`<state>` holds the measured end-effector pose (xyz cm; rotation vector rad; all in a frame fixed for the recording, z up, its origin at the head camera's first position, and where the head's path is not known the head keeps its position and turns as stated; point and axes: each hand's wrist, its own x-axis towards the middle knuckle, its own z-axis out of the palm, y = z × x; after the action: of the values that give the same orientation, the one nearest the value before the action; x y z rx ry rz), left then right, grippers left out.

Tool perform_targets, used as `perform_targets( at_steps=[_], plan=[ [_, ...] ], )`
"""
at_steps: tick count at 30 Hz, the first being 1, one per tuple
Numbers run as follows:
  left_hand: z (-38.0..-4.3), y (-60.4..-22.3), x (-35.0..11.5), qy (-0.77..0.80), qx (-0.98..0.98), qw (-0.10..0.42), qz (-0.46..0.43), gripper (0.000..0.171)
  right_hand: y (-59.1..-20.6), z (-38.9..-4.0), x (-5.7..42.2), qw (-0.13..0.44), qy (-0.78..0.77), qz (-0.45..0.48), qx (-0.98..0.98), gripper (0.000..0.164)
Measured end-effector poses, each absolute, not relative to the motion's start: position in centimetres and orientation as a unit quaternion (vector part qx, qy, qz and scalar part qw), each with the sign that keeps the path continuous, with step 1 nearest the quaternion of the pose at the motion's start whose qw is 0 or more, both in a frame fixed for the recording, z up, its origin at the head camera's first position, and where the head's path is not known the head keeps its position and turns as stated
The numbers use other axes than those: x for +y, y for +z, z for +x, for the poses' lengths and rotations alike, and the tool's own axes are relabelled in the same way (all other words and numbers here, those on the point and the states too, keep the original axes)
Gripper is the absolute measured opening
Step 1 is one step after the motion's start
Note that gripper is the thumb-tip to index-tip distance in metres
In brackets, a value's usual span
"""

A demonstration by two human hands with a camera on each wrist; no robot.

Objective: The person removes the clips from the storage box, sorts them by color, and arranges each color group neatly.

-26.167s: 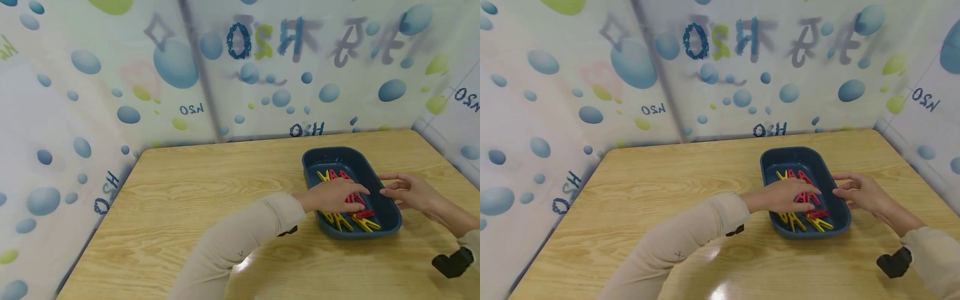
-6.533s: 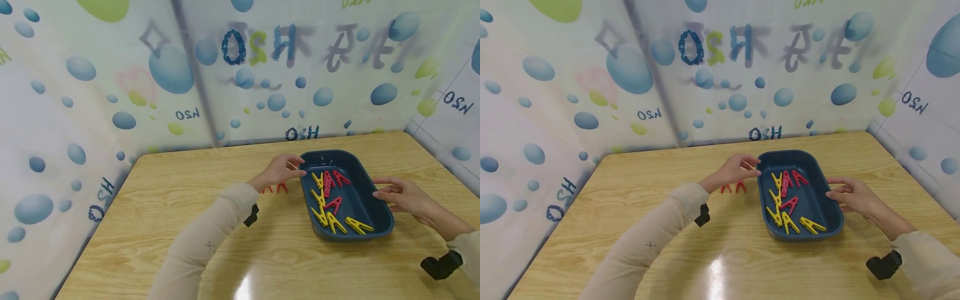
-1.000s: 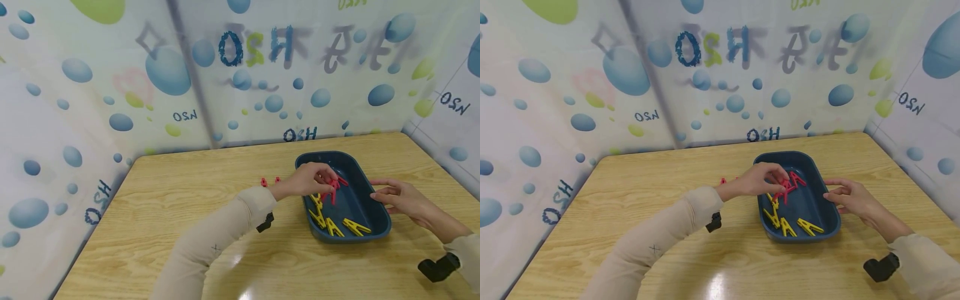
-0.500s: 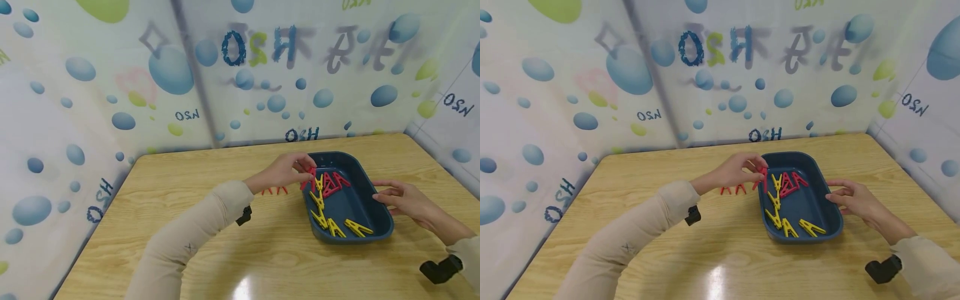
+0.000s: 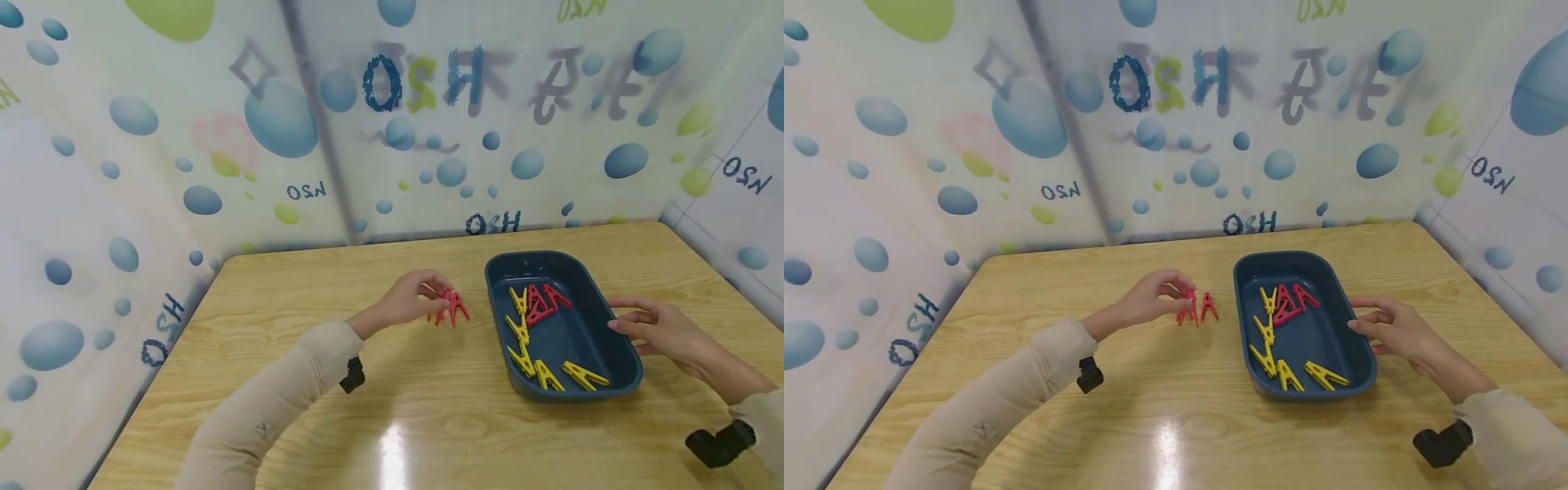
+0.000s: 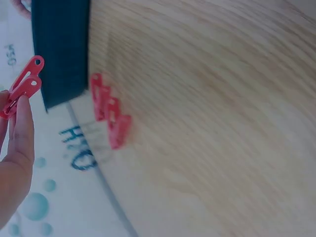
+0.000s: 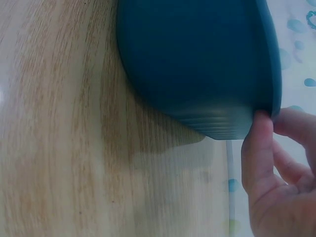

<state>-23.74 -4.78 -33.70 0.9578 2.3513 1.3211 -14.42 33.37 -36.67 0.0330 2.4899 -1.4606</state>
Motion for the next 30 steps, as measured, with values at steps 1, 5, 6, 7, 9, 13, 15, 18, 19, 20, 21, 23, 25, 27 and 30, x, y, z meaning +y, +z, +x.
perform_targets(
  at_steps=[1, 5, 6, 7, 9, 13, 15, 18, 19, 20, 21, 23, 25, 27, 30],
  plan=[
    [-23.8, -34.1, -5.3, 0.46, 0.817, 0.136, 0.321, 0.023, -36.7, -14.4, 33.4, 0.127, -0.503, 0.011, 0.855, 0.057],
    [-24.0, -35.1, -6.8, 0.467, 0.829, 0.139, 0.276, 0.023, -36.7, -14.4, 33.5, 0.127, -0.507, 0.014, 0.852, 0.053],
    [-24.0, -35.3, -7.1, 0.467, 0.831, 0.139, 0.267, 0.023, -36.7, -14.4, 33.5, 0.128, -0.508, 0.014, 0.852, 0.053],
    [-24.0, -35.4, -7.4, 0.468, 0.833, 0.141, 0.259, 0.023, -36.7, -14.4, 33.5, 0.128, -0.508, 0.014, 0.852, 0.053],
    [-24.1, -35.8, -7.9, 0.468, 0.835, 0.144, 0.249, 0.024, -36.7, -14.4, 33.4, 0.128, -0.51, 0.016, 0.851, 0.053],
    [-24.6, -36.7, -8.8, 0.472, 0.836, 0.153, 0.234, 0.025, -36.7, -14.5, 33.4, 0.128, -0.509, 0.018, 0.851, 0.053],
    [-24.8, -37.2, -9.2, 0.475, 0.836, 0.156, 0.225, 0.026, -36.7, -14.5, 33.4, 0.128, -0.508, 0.019, 0.851, 0.053],
    [-25.2, -37.9, -9.6, 0.478, 0.838, 0.157, 0.21, 0.025, -36.7, -14.5, 33.4, 0.129, -0.506, 0.02, 0.853, 0.055],
    [-25.3, -38.0, -9.7, 0.479, 0.838, 0.157, 0.207, 0.025, -36.7, -14.5, 33.4, 0.128, -0.505, 0.019, 0.853, 0.055],
    [-25.3, -38.2, -9.8, 0.48, 0.838, 0.158, 0.205, 0.025, -36.7, -14.5, 33.4, 0.128, -0.505, 0.02, 0.853, 0.055],
    [-25.4, -38.3, -9.8, 0.482, 0.838, 0.159, 0.202, 0.025, -36.7, -14.5, 33.4, 0.128, -0.505, 0.019, 0.853, 0.054],
    [-25.5, -38.4, -9.9, 0.485, 0.837, 0.162, 0.195, 0.025, -36.7, -14.5, 33.4, 0.126, -0.507, 0.019, 0.852, 0.05],
    [-25.5, -38.5, -9.9, 0.487, 0.838, 0.161, 0.185, 0.025, -36.7, -14.4, 33.4, 0.126, -0.51, 0.018, 0.851, 0.046],
    [-25.6, -38.6, -9.9, 0.489, 0.84, 0.158, 0.175, 0.025, -36.7, -14.4, 33.5, 0.126, -0.513, 0.018, 0.849, 0.044],
    [-25.7, -38.7, -9.9, 0.486, 0.845, 0.156, 0.163, 0.025, -36.7, -14.4, 33.5, 0.126, -0.513, 0.02, 0.849, 0.043]
  ],
)
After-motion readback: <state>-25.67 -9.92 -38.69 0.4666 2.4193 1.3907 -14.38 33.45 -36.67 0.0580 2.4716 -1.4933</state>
